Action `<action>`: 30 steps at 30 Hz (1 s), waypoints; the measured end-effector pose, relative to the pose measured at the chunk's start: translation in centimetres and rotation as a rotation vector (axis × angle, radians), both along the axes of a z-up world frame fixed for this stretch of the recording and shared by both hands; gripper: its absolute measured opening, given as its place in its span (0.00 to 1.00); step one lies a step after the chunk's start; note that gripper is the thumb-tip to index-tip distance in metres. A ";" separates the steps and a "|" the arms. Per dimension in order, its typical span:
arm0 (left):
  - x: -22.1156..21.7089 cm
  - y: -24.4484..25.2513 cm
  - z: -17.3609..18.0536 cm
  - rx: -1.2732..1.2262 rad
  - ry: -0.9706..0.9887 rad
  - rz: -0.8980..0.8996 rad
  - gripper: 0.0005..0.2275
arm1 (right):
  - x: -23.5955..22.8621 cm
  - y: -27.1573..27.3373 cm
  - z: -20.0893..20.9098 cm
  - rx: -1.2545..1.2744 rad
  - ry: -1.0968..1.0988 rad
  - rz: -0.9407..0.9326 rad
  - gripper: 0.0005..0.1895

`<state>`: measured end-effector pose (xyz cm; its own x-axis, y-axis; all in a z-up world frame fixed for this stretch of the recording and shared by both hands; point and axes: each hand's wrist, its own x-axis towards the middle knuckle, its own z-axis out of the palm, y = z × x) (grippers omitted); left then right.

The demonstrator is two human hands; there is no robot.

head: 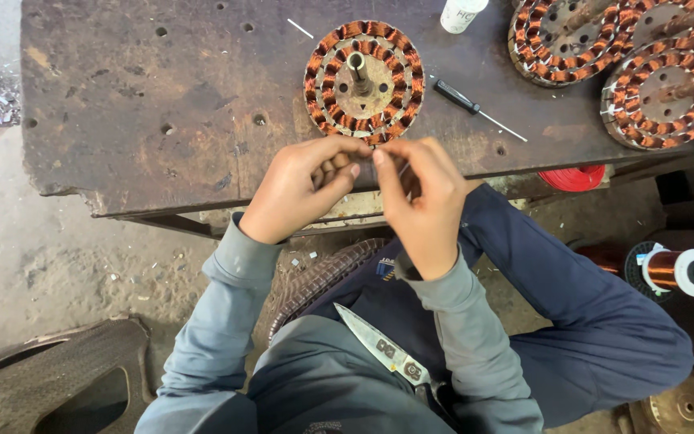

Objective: The person works on a circular stator with copper windings, using shears to trim wire ends and a screwdriver to adjust connections. The person also handles small white insulating pieces and places them near the stator.

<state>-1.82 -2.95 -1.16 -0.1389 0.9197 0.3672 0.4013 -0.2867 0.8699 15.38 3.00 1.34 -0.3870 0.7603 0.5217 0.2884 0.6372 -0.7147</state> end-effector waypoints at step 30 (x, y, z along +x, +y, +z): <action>0.5 0.0 0.3 0.041 0.050 0.087 0.05 | -0.3 0.1 -0.4 0.044 -0.012 0.065 0.04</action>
